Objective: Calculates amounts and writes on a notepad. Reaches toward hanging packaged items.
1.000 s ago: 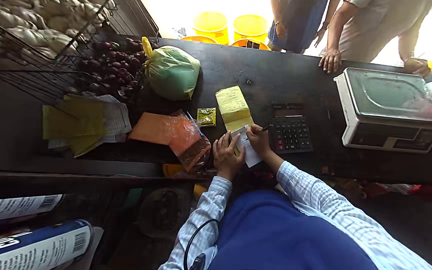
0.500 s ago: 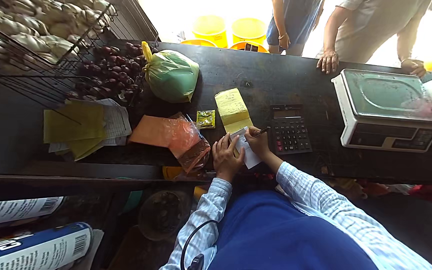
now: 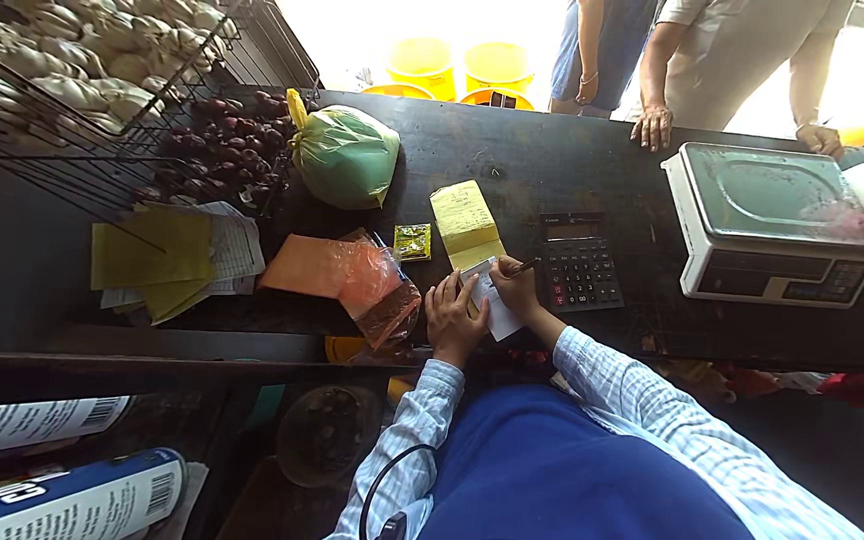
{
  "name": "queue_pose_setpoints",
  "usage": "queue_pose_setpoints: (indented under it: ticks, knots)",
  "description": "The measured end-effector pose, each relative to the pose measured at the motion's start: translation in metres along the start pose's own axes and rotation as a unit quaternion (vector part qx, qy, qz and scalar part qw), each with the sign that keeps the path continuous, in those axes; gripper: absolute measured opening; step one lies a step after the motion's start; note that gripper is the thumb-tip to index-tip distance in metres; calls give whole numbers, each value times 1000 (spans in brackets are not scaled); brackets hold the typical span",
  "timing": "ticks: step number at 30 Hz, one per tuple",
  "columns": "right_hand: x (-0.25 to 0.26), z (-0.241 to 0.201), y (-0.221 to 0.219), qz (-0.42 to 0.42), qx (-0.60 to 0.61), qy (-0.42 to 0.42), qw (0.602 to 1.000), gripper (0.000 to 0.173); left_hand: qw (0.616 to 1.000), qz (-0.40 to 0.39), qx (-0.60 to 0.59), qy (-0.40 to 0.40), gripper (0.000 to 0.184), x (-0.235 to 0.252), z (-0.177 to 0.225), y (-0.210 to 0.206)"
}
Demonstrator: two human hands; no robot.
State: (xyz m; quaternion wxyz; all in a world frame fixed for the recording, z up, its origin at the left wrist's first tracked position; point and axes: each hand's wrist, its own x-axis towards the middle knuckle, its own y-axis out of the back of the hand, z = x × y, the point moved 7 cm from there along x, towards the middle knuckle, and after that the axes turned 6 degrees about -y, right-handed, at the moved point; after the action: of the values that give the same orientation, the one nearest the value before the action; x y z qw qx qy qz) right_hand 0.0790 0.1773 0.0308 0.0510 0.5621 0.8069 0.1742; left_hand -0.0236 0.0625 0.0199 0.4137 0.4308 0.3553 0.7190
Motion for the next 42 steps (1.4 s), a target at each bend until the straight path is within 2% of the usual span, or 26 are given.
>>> queue_pose_setpoints:
  ticks: [5, 9, 18, 42]
  knots:
    - [-1, -4, 2, -7, 41, 12, 999, 23, 998, 58, -5, -31, 56, -1, 1, 2]
    - [-1, -6, 3, -29, 42, -13, 999, 24, 995, 90, -5, -51, 61, -2, 1, 3]
    - [1, -1, -4, -48, 32, -15, 998, 35, 997, 62, -11, -51, 59, -3, -4, 0]
    - [2, 1, -5, -63, 32, -17, 997, 36, 995, 83, 7, -53, 60, -4, -6, -3]
